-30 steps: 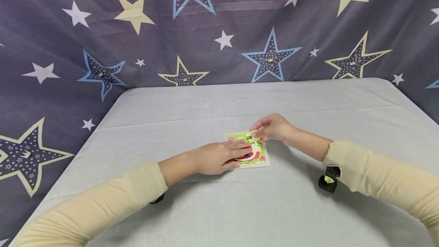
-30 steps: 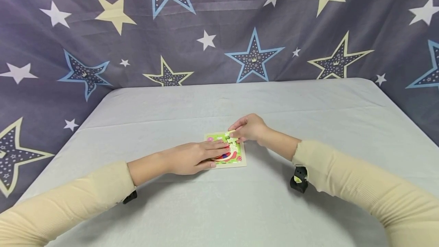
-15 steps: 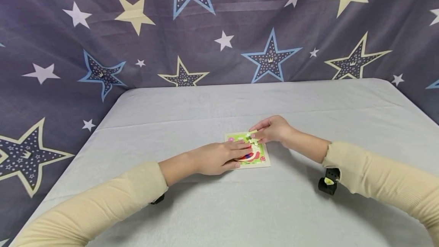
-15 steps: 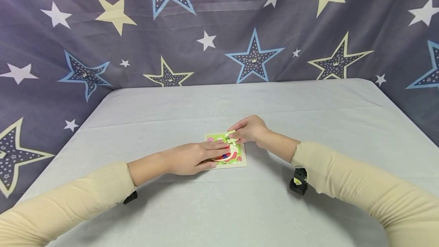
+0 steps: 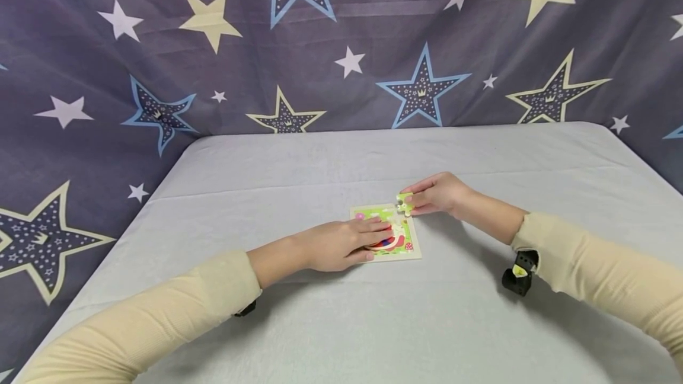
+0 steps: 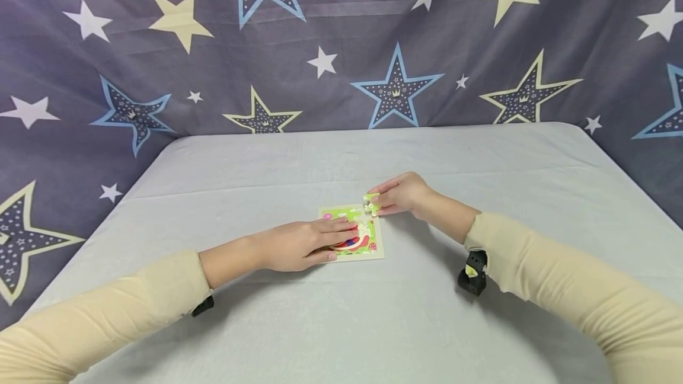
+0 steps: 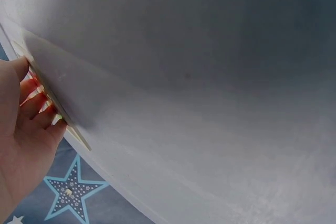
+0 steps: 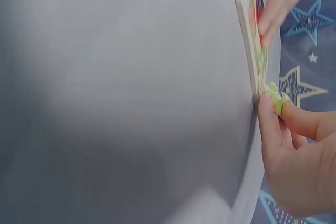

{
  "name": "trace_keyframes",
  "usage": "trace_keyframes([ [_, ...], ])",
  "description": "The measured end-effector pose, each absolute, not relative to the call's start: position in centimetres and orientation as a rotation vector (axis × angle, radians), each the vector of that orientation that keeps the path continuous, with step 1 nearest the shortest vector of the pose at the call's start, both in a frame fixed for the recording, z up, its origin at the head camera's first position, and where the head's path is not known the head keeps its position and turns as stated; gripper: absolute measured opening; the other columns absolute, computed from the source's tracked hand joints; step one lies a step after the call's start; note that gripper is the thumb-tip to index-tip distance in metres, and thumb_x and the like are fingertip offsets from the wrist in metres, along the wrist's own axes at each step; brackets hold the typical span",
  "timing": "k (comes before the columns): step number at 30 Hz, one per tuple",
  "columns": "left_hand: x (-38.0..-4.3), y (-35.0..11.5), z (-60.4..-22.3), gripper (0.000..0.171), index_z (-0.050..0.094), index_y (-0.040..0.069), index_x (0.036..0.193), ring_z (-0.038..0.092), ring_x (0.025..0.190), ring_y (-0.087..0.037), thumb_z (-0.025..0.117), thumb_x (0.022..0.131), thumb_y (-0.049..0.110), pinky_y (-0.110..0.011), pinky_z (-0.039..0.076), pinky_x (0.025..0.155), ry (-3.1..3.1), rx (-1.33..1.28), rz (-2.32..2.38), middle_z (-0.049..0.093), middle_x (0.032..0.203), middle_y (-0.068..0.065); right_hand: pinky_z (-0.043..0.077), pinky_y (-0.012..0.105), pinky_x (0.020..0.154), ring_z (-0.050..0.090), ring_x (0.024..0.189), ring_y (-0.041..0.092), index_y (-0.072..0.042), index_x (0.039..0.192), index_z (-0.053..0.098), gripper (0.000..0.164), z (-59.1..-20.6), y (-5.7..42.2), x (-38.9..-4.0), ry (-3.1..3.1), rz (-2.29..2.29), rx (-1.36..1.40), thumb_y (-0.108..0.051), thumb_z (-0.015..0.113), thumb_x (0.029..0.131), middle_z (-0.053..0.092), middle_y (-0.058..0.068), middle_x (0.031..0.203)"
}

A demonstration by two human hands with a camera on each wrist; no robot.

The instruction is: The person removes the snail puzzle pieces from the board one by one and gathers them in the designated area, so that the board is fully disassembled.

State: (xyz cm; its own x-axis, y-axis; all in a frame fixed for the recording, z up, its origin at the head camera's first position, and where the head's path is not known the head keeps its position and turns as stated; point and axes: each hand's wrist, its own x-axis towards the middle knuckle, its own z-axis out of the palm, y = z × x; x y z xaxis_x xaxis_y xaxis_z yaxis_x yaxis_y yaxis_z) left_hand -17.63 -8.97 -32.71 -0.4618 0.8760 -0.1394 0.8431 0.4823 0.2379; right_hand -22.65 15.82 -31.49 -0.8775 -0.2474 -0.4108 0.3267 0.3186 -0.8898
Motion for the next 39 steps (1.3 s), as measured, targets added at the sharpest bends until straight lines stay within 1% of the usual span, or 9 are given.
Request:
trace_keyframes([
  [7,-17.7,-9.0,-32.7,0.053,0.033,0.012,0.150,0.027,0.148,-0.020,0.045,0.102,0.030,-0.038,0.026,0.121,2.485,1.483,0.209,0.034,0.157,-0.004,0.059,0.026,0.083,0.069,0.076,0.006,0.009,0.135,0.049,0.043,-31.2,18.2,-23.8,2.119,-1.568,0.121,0.001,0.057,0.093,0.069,-0.002,0.092],
  [15,-17.6,-9.0,-32.8,0.053,0.033,0.013,0.151,0.026,0.149,-0.019,0.046,0.102,0.030,-0.036,0.025,0.122,2.490,1.467,0.210,0.033,0.157,-0.003,0.058,0.023,0.084,0.068,0.076,0.004,0.011,0.142,0.035,0.054,-31.2,21.9,-24.8,2.078,-1.596,0.155,0.002,0.055,0.093,0.066,-0.010,0.082],
  [19,-17.6,-8.9,-32.8,0.054,0.032,0.015,0.151,0.026,0.149,-0.017,0.046,0.101,0.031,-0.035,0.026,0.121,2.490,1.452,0.200,0.033,0.158,-0.001,0.058,0.023,0.083,0.069,0.077,0.003,0.011,0.143,0.034,0.056,-31.0,24.0,-24.8,2.068,-1.590,0.168,0.001,0.056,0.093,0.067,-0.012,0.081],
  [21,-17.5,-9.0,-32.8,0.054,0.032,0.015,0.151,0.026,0.149,-0.017,0.046,0.101,0.031,-0.035,0.027,0.121,2.492,1.445,0.200,0.032,0.158,-0.001,0.058,0.022,0.082,0.069,0.078,0.003,0.010,0.142,0.038,0.053,-30.9,24.8,-24.8,2.062,-1.592,0.164,0.000,0.057,0.093,0.067,-0.013,0.081],
  [23,-17.5,-9.0,-32.8,0.054,0.032,0.015,0.151,0.026,0.149,-0.017,0.046,0.101,0.031,-0.036,0.027,0.121,2.497,1.444,0.200,0.033,0.158,-0.001,0.058,0.022,0.082,0.069,0.078,0.004,0.004,0.134,0.050,0.043,-30.8,25.5,-24.8,2.051,-1.599,0.166,0.000,0.059,0.092,0.068,-0.012,0.082],
  [26,-17.6,-9.1,-32.7,0.054,0.032,0.014,0.151,0.026,0.149,-0.018,0.046,0.101,0.032,-0.036,0.027,0.121,2.501,1.447,0.197,0.033,0.158,-0.001,0.058,0.021,0.081,0.069,0.078,0.004,-0.010,0.108,0.069,0.021,-30.8,26.4,-24.7,2.012,-1.616,0.170,-0.001,0.061,0.091,0.069,-0.010,0.083],
  [29,-17.6,-9.0,-32.7,0.054,0.032,0.015,0.151,0.025,0.149,-0.018,0.045,0.101,0.032,-0.036,0.027,0.121,2.499,1.447,0.193,0.032,0.158,-0.001,0.058,0.021,0.081,0.069,0.079,0.005,-0.018,0.085,0.071,0.020,-30.8,27.0,-24.5,1.969,-1.604,0.183,-0.002,0.062,0.091,0.069,-0.008,0.083],
  [34,-17.7,-9.0,-32.6,0.054,0.032,0.016,0.151,0.026,0.149,-0.017,0.045,0.101,0.032,-0.036,0.027,0.121,2.500,1.453,0.191,0.032,0.158,-0.001,0.058,0.021,0.080,0.069,0.077,0.005,-0.020,0.079,0.071,0.023,-31.1,27.6,-24.2,1.942,-1.595,0.208,-0.003,0.062,0.091,0.071,-0.006,0.081],
  [39,-17.5,-9.0,-32.8,0.054,0.032,0.015,0.151,0.026,0.149,-0.018,0.046,0.101,0.032,-0.036,0.027,0.121,2.501,1.446,0.199,0.032,0.158,-0.001,0.058,0.021,0.079,0.069,0.076,0.004,-0.020,0.079,0.072,0.022,-31.4,27.5,-24.0,1.956,-1.602,0.220,-0.004,0.063,0.091,0.071,-0.007,0.081],
])
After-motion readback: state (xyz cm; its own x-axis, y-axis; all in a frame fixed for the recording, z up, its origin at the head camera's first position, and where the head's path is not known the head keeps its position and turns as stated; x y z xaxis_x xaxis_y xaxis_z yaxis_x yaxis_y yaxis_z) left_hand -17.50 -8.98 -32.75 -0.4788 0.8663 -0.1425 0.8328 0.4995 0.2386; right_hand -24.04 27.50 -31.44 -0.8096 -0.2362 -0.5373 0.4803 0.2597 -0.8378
